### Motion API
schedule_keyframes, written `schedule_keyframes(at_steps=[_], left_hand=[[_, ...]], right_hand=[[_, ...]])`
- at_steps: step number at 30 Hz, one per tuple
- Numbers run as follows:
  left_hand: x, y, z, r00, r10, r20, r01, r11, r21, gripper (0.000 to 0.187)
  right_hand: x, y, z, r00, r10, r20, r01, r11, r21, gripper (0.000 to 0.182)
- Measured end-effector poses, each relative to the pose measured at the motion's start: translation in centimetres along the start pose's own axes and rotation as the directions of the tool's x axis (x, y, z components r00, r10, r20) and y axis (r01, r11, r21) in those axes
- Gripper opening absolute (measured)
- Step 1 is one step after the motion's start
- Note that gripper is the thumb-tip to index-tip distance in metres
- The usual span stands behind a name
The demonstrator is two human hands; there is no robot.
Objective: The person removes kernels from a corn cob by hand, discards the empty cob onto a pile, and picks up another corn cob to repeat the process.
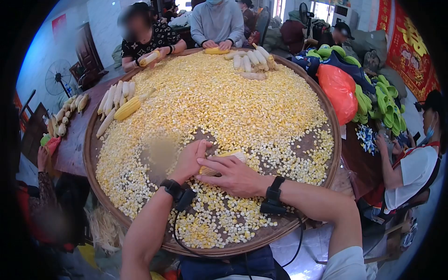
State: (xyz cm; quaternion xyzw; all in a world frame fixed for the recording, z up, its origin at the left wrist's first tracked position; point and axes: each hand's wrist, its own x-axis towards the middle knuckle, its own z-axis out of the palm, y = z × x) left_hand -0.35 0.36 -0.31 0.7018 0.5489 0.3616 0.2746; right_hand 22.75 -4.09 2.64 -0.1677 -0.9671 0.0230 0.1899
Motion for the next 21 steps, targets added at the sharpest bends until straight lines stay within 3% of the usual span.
schedule_keyframes(at_steps=[5,14,21], left_hand=[[0.0,0.1,0.0,1.000,-0.022,0.019,0.022,1.000,-0.011,0.053],[0.0,0.5,-0.2,0.999,-0.039,0.020,0.039,0.999,0.006,0.055],[0.3,-0.6,0.4,1.000,0.003,-0.017,-0.004,0.999,-0.044,0.048]], right_hand=[[-0.1,0.3,0.3,1.000,-0.013,-0.022,0.015,0.999,0.049,0.075],[-0.1,0.3,0.2,0.999,-0.008,-0.047,0.014,0.993,0.120,0.060],[-0.5,1.3,1.1,0.992,-0.094,-0.089,0.103,0.990,0.100,0.070]])
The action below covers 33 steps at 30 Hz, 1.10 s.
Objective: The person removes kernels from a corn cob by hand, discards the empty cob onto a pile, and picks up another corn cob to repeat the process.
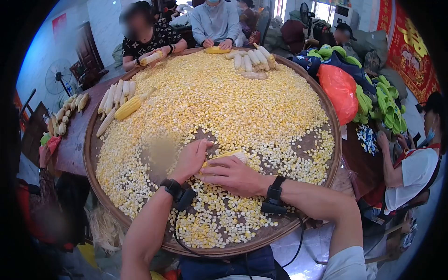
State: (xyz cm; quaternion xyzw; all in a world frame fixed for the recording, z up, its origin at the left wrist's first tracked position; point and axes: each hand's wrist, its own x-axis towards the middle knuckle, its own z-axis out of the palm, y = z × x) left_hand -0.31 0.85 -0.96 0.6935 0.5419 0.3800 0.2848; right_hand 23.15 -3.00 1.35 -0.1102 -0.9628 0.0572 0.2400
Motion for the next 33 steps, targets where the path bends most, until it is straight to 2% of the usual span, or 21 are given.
schedule_keyframes(at_steps=[2,5,11,17,20,26,29,33], left_hand=[[0.0,0.1,0.0,1.000,0.010,-0.006,-0.010,1.000,-0.006,0.048],[-0.3,1.3,-0.4,0.997,-0.076,0.030,0.075,0.997,0.016,0.052],[-0.1,1.2,-0.3,0.997,-0.069,0.028,0.068,0.997,0.027,0.053],[-0.2,1.4,-0.4,0.998,-0.062,0.027,0.062,0.998,0.018,0.052],[-0.3,1.3,-0.4,0.997,-0.074,0.020,0.074,0.997,0.008,0.051],[0.2,0.2,0.0,0.999,-0.039,0.010,0.039,0.999,-0.009,0.050],[-0.2,1.6,-1.0,0.998,-0.047,0.036,0.048,0.998,-0.045,0.050],[-0.4,2.0,-1.4,0.999,-0.032,0.039,0.032,0.999,0.004,0.049]], right_hand=[[0.0,0.0,0.0,1.000,-0.003,-0.010,0.003,1.000,-0.015,0.072],[0.0,-0.1,-0.1,0.999,-0.032,-0.002,0.032,0.999,-0.034,0.070],[0.1,-0.3,-0.5,1.000,-0.015,0.018,0.015,1.000,-0.011,0.066],[0.2,0.1,-0.4,0.997,-0.078,-0.002,0.078,0.996,-0.042,0.061],[0.1,0.1,-0.4,0.994,-0.096,0.044,0.099,0.992,-0.073,0.058],[-0.1,-0.2,0.1,0.999,-0.020,-0.047,0.020,1.000,-0.004,0.059],[0.1,-0.3,0.1,0.999,-0.012,-0.031,0.010,0.998,-0.059,0.063],[-0.1,-0.3,0.2,1.000,-0.006,-0.017,0.006,1.000,-0.020,0.065]])
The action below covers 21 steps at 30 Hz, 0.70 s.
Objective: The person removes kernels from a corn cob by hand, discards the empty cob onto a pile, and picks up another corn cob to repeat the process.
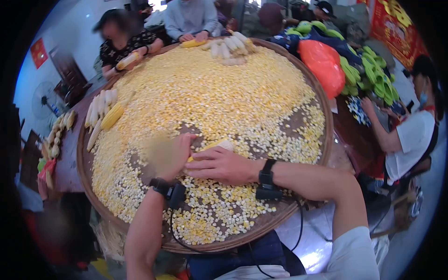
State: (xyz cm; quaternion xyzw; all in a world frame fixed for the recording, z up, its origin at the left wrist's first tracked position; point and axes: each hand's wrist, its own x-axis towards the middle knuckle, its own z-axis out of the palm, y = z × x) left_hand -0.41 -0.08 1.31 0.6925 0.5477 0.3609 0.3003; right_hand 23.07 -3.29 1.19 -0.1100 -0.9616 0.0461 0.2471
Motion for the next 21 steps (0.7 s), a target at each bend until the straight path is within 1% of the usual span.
schedule_keyframes(at_steps=[2,4,7,8,9,10,11,13,16,19,20,21], left_hand=[[0.3,-2.4,0.7,0.977,0.214,-0.020,-0.212,0.974,0.079,0.049],[0.7,-3.8,1.1,0.950,0.309,-0.029,-0.305,0.947,0.095,0.048],[1.0,-3.5,0.9,0.968,0.249,-0.017,-0.248,0.968,0.037,0.045],[0.6,-2.3,0.4,0.993,0.121,0.009,-0.121,0.993,-0.001,0.044],[0.4,-1.3,0.1,0.998,0.054,0.027,-0.054,0.999,-0.001,0.042],[0.6,-1.7,0.2,0.990,0.139,0.027,-0.140,0.990,0.033,0.041],[0.3,-1.3,0.4,0.990,0.141,-0.005,-0.141,0.990,-0.011,0.042],[0.5,-1.4,0.3,0.998,0.061,-0.006,-0.062,0.998,-0.024,0.044],[0.7,-1.7,0.1,0.998,0.065,0.015,-0.065,0.998,-0.003,0.046],[0.3,-1.0,0.1,0.999,-0.030,0.023,0.031,0.998,-0.051,0.043],[0.3,-1.3,0.3,1.000,0.028,-0.011,-0.029,0.999,-0.029,0.042],[0.5,-2.1,0.4,0.995,0.097,-0.004,-0.096,0.994,0.054,0.042]], right_hand=[[0.0,-0.1,-0.1,1.000,-0.025,-0.018,0.024,1.000,-0.012,0.063],[0.0,0.1,-0.2,0.998,-0.045,-0.040,0.044,0.999,-0.004,0.061],[0.1,0.1,0.0,0.992,-0.068,-0.104,0.071,0.997,0.027,0.059],[0.2,0.1,0.1,0.991,-0.067,-0.117,0.074,0.996,0.056,0.058],[0.3,0.1,0.2,0.989,-0.065,-0.131,0.077,0.994,0.082,0.057],[0.3,0.0,0.3,0.987,-0.060,-0.146,0.077,0.991,0.109,0.056],[0.2,0.1,0.4,0.986,-0.070,-0.152,0.085,0.992,0.097,0.056],[0.2,0.3,0.6,0.981,-0.104,-0.166,0.119,0.990,0.082,0.055],[0.2,0.4,0.7,0.982,-0.138,-0.128,0.146,0.988,0.054,0.056],[0.3,0.1,0.4,0.980,-0.124,-0.155,0.135,0.989,0.062,0.058],[0.3,-0.1,0.4,0.986,-0.103,-0.132,0.112,0.992,0.065,0.058],[0.2,-0.1,0.0,0.990,-0.095,-0.109,0.103,0.992,0.073,0.058]])
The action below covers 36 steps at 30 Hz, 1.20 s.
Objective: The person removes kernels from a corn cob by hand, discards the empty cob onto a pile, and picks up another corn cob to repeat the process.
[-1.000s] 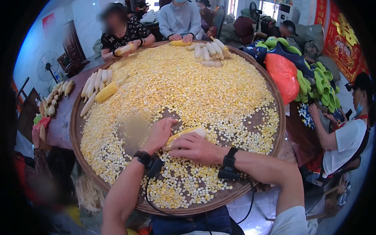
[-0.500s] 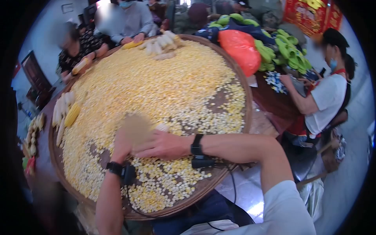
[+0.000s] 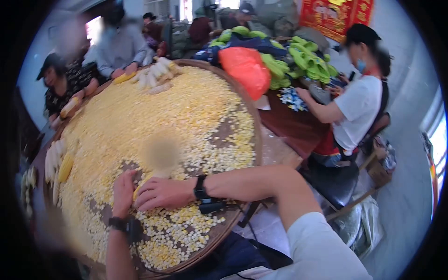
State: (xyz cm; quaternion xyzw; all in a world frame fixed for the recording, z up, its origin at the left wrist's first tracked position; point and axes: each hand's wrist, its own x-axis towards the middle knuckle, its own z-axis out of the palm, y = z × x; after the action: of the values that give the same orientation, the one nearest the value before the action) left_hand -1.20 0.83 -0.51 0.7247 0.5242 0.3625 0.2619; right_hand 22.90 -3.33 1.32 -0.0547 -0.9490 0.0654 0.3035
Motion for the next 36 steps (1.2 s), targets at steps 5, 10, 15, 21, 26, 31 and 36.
schedule_keyframes(at_steps=[5,10,15,21,26,31,36], left_hand=[[-0.2,-0.4,-0.1,0.987,0.159,0.006,-0.159,0.983,0.093,0.044],[-0.4,0.8,-0.1,0.994,0.103,-0.027,-0.102,0.994,0.024,0.046],[-0.2,1.2,-0.1,1.000,0.025,0.005,-0.025,1.000,0.002,0.045],[0.0,1.3,0.1,0.999,-0.029,-0.017,0.027,0.995,-0.096,0.046],[-0.1,1.4,0.0,0.999,-0.002,-0.046,0.000,0.999,-0.048,0.047],[0.1,0.7,0.7,0.998,-0.003,-0.066,0.003,1.000,-0.013,0.047],[0.4,0.1,1.3,0.997,-0.061,-0.055,0.058,0.996,-0.061,0.046]], right_hand=[[-0.1,0.2,0.8,0.997,0.077,0.002,-0.077,0.997,-0.011,0.057],[0.1,0.2,-0.2,0.989,0.097,0.110,-0.095,0.995,-0.027,0.057],[-0.1,0.4,-0.2,0.993,0.052,0.103,-0.051,0.999,-0.019,0.056],[0.3,-0.1,-0.3,0.990,0.112,0.086,-0.108,0.993,-0.052,0.064],[0.4,-0.3,-0.5,0.974,0.144,0.175,-0.125,0.986,-0.114,0.074],[0.3,-0.1,-0.5,0.976,0.130,0.172,-0.111,0.987,-0.113,0.075],[0.3,0.0,-0.4,0.977,0.103,0.184,-0.077,0.986,-0.145,0.072]])
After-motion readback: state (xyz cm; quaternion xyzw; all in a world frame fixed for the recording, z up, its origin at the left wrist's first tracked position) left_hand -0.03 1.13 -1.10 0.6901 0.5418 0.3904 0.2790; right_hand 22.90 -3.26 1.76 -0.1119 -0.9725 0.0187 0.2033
